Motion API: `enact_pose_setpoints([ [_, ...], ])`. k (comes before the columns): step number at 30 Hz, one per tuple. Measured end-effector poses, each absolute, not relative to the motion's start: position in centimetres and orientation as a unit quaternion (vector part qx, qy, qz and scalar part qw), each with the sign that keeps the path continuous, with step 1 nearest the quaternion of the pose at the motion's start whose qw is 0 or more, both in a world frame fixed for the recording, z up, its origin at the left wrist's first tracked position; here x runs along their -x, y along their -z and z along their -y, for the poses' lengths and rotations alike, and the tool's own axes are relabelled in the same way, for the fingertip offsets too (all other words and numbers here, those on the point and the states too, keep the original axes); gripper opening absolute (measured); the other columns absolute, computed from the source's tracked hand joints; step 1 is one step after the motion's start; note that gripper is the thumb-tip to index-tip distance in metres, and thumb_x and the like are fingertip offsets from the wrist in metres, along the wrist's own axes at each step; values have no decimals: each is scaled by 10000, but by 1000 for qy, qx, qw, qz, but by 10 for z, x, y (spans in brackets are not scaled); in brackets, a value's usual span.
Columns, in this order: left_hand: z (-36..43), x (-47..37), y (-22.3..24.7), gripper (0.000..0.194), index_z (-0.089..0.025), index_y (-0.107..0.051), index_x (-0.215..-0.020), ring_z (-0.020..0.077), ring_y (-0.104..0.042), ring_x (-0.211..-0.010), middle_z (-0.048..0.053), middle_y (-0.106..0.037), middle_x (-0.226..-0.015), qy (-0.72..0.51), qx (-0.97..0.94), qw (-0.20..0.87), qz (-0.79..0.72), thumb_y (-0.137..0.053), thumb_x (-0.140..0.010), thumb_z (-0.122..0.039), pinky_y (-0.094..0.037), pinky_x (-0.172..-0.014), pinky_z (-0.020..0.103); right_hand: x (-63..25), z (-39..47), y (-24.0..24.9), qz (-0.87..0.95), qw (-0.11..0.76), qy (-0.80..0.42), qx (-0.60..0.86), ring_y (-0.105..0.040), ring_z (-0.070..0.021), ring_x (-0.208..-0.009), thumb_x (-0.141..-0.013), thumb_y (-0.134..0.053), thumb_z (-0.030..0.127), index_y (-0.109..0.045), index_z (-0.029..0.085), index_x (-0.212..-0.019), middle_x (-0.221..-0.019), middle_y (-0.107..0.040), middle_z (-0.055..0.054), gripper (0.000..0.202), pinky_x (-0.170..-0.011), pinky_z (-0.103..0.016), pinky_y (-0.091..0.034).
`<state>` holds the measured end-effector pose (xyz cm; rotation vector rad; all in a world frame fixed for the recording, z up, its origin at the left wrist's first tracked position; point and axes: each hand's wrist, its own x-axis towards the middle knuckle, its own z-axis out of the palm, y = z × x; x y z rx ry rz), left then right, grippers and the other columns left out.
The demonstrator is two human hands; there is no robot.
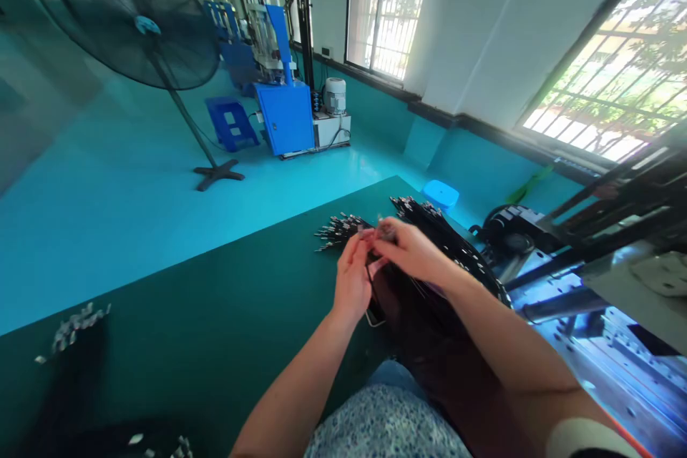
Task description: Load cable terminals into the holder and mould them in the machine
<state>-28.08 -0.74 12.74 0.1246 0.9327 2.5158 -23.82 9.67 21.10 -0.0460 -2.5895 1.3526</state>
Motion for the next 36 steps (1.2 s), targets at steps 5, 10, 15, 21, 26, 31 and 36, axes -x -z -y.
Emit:
enact_pose_setpoints([
  [5, -4, 263, -138, 361, -263, -598, -1022, 161, -530, -1055, 8, -607, -1067, -934, -15, 292, -205, -645, -702, -422, -441, -831, 234, 254, -79, -181, 894, 154, -418, 43, -469, -123, -599, -794, -480, 268, -468, 192, -794, -658, -496, 29, 77, -533, -228, -352],
  [10, 6, 258, -117, 277, -146, -642, -671, 184, -586, -654, 45, -608, -599, -806, -210, 428, -351, -788, -544, -345, -435, -618, 278, 250, -85, -193, 925, 99, -358, -79, -547, -155, -740, -769, -443, 117, -307, 208, -1321, -823, -577, -8, 576, -668, -265, -437],
  [15, 10, 254, -103, 353, -142, -513, -499, 92, -413, -413, -18, -431, -415, -756, -239, 473, -385, -672, -696, -388, -393, -547, 290, 254, -81, -214, 940, 168, -237, -181, -333, -224, -1240, -768, -493, 116, -280, 166, -1355, -1387, -307, -136, 627, -943, -328, -382],
  [21, 12, 253, -96, 328, -134, -510, -474, 103, -453, -462, -7, -455, -440, -799, -126, 454, -373, -710, -632, -341, -400, -538, 280, 265, -63, -187, 970, 70, -40, -231, -539, -189, -902, -904, -424, 196, -601, 138, -852, -913, -614, -92, 194, -788, -299, -452],
  [26, 15, 250, -92, 335, -147, -475, -485, 82, -389, -395, -26, -428, -402, -817, -51, 420, -391, -740, -541, -345, -345, -418, 240, 264, -52, -163, 970, 94, -117, -192, -537, -183, -946, -868, -480, 147, -589, 154, -955, -971, -610, -87, 140, -782, -279, -458],
  [31, 18, 274, -142, 470, -162, -374, -503, 33, -278, -360, -81, -272, -400, -883, -16, 329, -334, -751, -577, -433, -259, -370, 176, 227, -76, -183, 930, 171, -296, -133, -408, -221, -1210, -807, -574, 410, -226, 195, -1383, -1311, -438, -119, 706, -988, -356, -366],
  [36, 4, 283, -249, 422, -164, -333, -531, 26, -273, -368, -74, -182, -454, -919, -160, 286, -221, -530, -832, -383, -285, -420, 164, 153, -89, -175, 948, 199, -248, -5, -338, -341, -1253, -605, -736, 356, -43, 171, -1430, -1402, -310, -177, 1093, -998, -485, -337],
])
